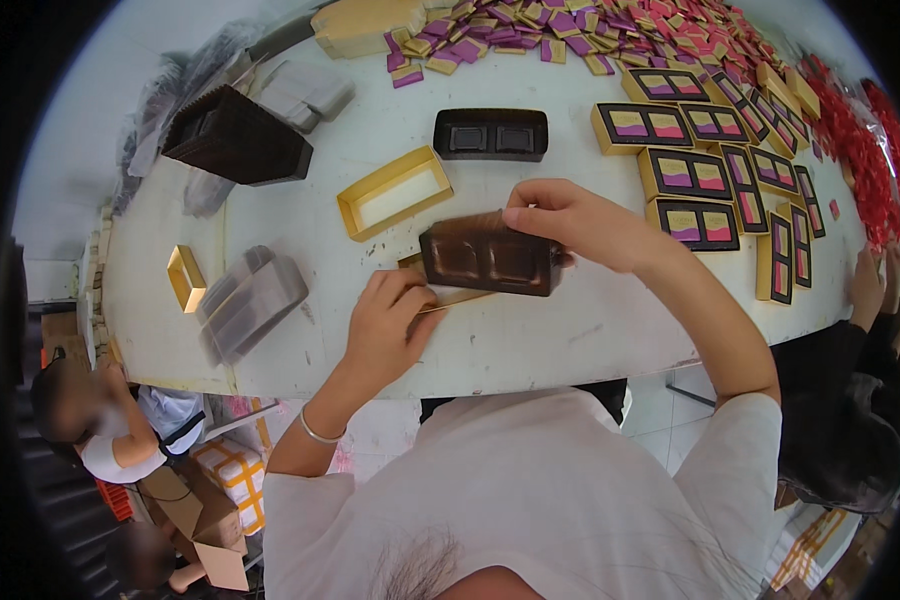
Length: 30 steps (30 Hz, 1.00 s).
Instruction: The person assembles small rectangular cosmetic palettes by placing two colored inserts into black plastic trays and closing them with gold lids. The person handles the trays, inserts, and lids one at a time, stacking completed units on the table.
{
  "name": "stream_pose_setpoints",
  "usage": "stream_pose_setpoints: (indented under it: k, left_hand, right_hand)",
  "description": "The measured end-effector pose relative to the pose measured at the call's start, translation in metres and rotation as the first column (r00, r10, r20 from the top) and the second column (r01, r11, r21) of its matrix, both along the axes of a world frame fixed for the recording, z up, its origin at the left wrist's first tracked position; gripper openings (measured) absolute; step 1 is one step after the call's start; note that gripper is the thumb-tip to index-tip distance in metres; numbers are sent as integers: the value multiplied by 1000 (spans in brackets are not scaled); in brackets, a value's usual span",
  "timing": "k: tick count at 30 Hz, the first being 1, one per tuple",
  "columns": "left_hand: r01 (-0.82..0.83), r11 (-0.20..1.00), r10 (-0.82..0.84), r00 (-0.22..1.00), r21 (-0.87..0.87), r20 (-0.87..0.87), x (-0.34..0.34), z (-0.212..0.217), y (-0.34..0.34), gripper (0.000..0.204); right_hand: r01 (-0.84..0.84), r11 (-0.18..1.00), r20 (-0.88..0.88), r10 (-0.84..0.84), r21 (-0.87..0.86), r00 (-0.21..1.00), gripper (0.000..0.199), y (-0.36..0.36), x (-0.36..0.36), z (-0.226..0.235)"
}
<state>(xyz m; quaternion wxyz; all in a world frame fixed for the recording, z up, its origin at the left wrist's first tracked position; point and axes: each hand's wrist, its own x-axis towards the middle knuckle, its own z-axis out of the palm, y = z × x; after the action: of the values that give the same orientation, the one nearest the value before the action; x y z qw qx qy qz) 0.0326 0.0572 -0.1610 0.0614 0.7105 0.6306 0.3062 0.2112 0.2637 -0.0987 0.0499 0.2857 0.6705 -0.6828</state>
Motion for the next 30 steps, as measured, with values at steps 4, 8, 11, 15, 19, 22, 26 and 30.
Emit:
stream_pose_setpoints:
  k: [4, 8, 11, 15, 19, 22, 26, 30]
  left_hand:
    - [40, 999, -45, 989, 33, 141, 8, 11, 5, 61]
    - [96, 987, -67, 973, -128, 219, 10, 10, 15, 86]
    - [76, 983, -25, 956, -165, 293, 8, -1, 15, 90]
    - [125, 990, -108, 970, -65, 220, 12, 8, 28, 85]
    - [119, 963, -76, 981, -243, 179, 13, 13, 33, 74]
    - [130, 958, -82, 978, -255, 189, 5, 16, 33, 72]
    - [189, 952, -143, 970, -241, 198, -6, 12, 37, 75]
    - [231, 949, -195, 965, -216, 175, -9, 12, 42, 76]
  right_hand:
    - [113, 990, 165, -97, -88, 981, 30, 14, 9, 9]
    - [114, 992, 124, -107, -47, 986, 32, 14, 5, 7]
    - [116, 991, 182, -103, -62, 978, 30, 19, 18, 24]
    - [42, 983, 236, -85, 180, 968, 30, -8, 12, -1]
    - [29, 552, -21, -21, 833, 1000, 32, -34, 4, -6]
    - [11, 351, -115, 277, 936, 954, 40, -28, 25, -2]
    - [-123, 532, -178, 478, 838, 860, 36, -23, 46, -14]
    - [-41, 384, -187, 535, 922, 824, 30, -23, 47, -29]
